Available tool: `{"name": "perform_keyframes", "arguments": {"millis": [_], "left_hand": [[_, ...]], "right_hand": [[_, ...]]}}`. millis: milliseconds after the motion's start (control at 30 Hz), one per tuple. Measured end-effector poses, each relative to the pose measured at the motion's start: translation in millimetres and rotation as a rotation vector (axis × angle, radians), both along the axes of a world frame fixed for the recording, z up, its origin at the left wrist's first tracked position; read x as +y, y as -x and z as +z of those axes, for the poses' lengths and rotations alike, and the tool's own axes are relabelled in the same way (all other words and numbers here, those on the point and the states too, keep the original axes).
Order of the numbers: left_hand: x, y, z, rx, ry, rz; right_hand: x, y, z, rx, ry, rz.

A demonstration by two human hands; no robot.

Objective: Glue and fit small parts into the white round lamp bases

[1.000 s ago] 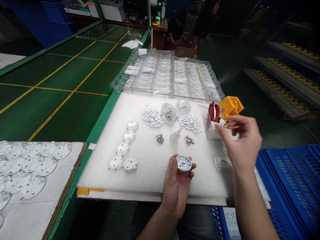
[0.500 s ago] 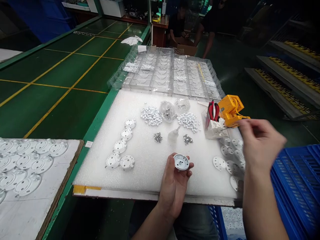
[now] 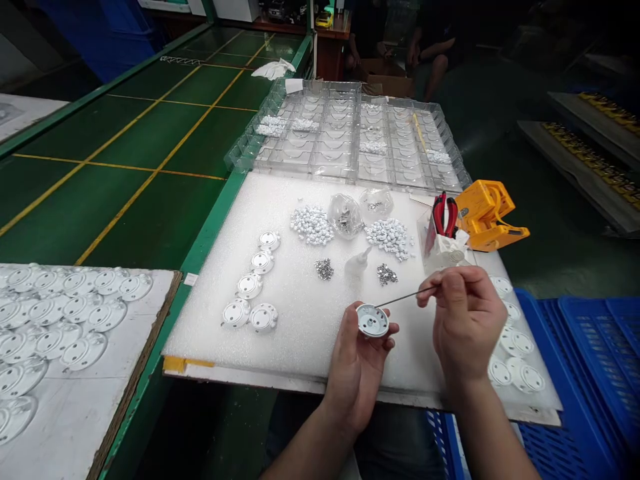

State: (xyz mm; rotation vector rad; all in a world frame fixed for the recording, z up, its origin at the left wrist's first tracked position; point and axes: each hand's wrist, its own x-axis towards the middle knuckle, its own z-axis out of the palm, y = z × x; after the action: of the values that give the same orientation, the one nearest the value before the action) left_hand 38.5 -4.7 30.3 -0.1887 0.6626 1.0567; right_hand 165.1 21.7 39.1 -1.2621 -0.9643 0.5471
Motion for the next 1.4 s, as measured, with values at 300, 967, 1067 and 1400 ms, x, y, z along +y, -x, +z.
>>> {"name": "perform_keyframes", "arguments": {"millis": [300, 967, 1067, 1400], "left_hand": [[-1.5, -0.1, -1.3, -0.007, -0.008, -0.002], [-1.5, 0.1, -2.0, 0.003, 0.001, 0.0], [-0.5, 0.8, -0.8, -0.005, 0.029, -0.004], [0.2, 0.3, -0.1, 0.008, 0.047, 0.006]], "right_hand": [[1.1, 4.0, -3.7, -0.109, 0.029, 0.019], [-4.2, -4.4, 0.6, -0.097, 0.034, -0.021], [-1.5, -26.0, 13.0, -0.145, -0.11, -0.239], [16.7, -88.0, 26.2, -0.357, -0.149, -0.461]]}}
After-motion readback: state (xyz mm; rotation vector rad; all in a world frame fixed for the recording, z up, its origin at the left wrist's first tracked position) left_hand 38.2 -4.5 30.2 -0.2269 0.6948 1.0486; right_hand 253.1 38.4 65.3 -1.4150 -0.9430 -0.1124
